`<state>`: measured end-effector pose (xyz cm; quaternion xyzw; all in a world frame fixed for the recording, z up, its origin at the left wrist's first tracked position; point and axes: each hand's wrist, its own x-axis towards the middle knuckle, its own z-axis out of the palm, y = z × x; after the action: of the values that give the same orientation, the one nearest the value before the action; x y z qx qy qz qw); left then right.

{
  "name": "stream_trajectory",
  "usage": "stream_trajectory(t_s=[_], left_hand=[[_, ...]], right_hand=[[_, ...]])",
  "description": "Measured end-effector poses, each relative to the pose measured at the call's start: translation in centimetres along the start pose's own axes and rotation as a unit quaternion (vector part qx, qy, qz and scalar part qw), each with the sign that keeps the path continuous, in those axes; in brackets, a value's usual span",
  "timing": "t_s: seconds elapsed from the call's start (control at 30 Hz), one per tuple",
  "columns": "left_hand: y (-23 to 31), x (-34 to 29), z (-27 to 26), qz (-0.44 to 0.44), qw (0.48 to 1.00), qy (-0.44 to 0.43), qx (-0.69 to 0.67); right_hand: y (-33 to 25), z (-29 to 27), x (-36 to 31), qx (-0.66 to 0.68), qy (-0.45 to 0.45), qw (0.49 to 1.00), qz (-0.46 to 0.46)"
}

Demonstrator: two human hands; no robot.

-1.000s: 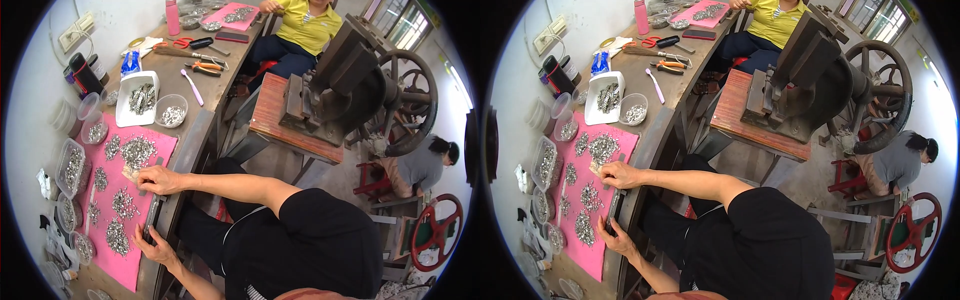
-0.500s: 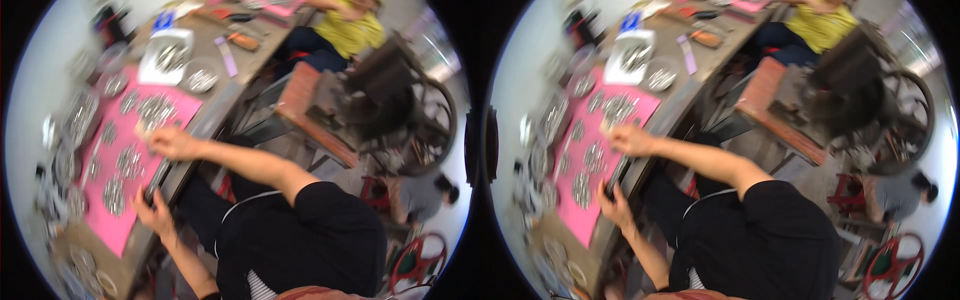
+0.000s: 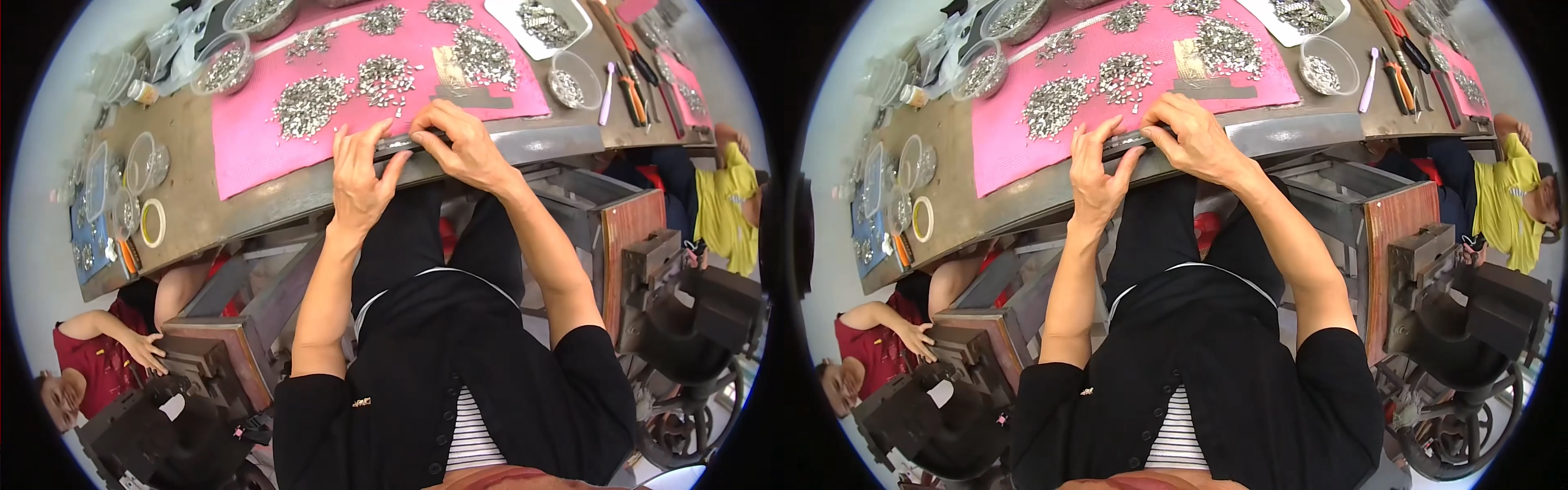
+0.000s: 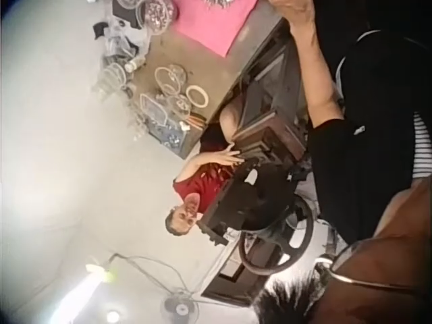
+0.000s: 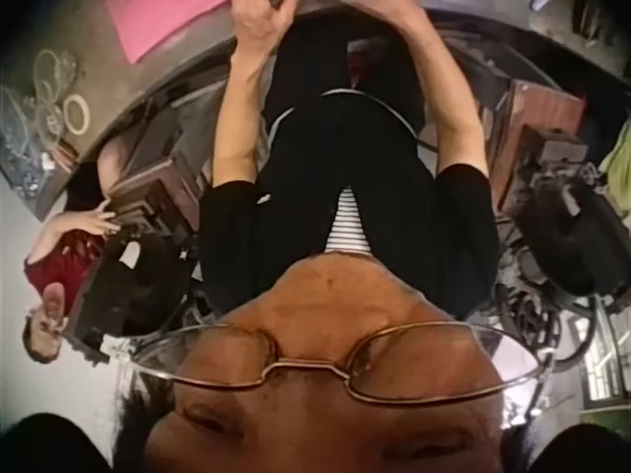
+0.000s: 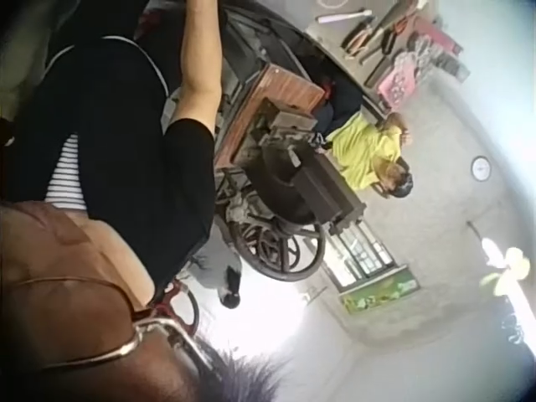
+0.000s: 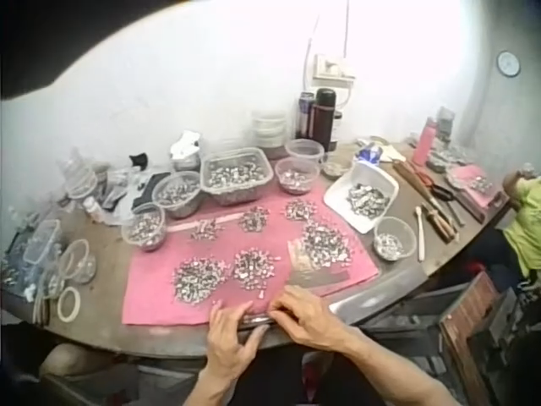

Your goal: Assembling small metal components into a guide strip template on a workbench.

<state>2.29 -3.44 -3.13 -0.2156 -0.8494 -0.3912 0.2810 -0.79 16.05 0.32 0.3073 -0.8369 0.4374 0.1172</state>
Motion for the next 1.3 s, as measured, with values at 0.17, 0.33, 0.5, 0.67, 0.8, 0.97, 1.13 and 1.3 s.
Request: stream_trajectory(t_s=[0.17, 0.33, 0.5, 0.67, 0.8, 0.97, 1.13, 1.3], left_hand=[[0.0, -0.1, 0.0, -0.008, 1.000, -0.001, -0.006], [-0.2, -0.2, 0.4, -0.005, 1.000, 0.005, -0.014], [-0.2, -0.2, 0.3, -0.006, 1.000, 0.003, -0.017], [-0.2, -0.2, 0.4, -0.008, 1.000, 0.006, -0.015], [-0.2, -0.1, 0.3, -0.006, 1.000, 0.006, -0.019], [0.1, 1.3, -2.0, -0.074, 0.993, -0.027, -0.086], [-3.3, 5.3, -2.2, -0.033, 0.995, -0.057, 0.079], [-4.4, 6.6, -0.9, 0.006, 0.991, -0.069, 0.114]], right_hand=[[-0.7, 0.3, 0.0, -0.055, 0.003, 0.998, -0.028], [-0.5, 1.0, 0.1, -0.056, 0.011, 0.998, -0.038], [-0.6, 1.0, 0.2, -0.070, 0.011, 0.997, -0.039], [-1.0, 0.8, 0.3, -0.112, 0.001, 0.993, -0.044], [-1.7, 0.7, 0.6, -0.170, -0.022, 0.983, -0.069], [-1.2, 0.2, 0.1, -0.123, -0.007, 0.992, -0.033], [0.1, 0.2, 2.9, -0.094, -0.004, 0.995, -0.034], [0.6, 0.4, 4.1, -0.134, 0.008, 0.990, -0.050]])
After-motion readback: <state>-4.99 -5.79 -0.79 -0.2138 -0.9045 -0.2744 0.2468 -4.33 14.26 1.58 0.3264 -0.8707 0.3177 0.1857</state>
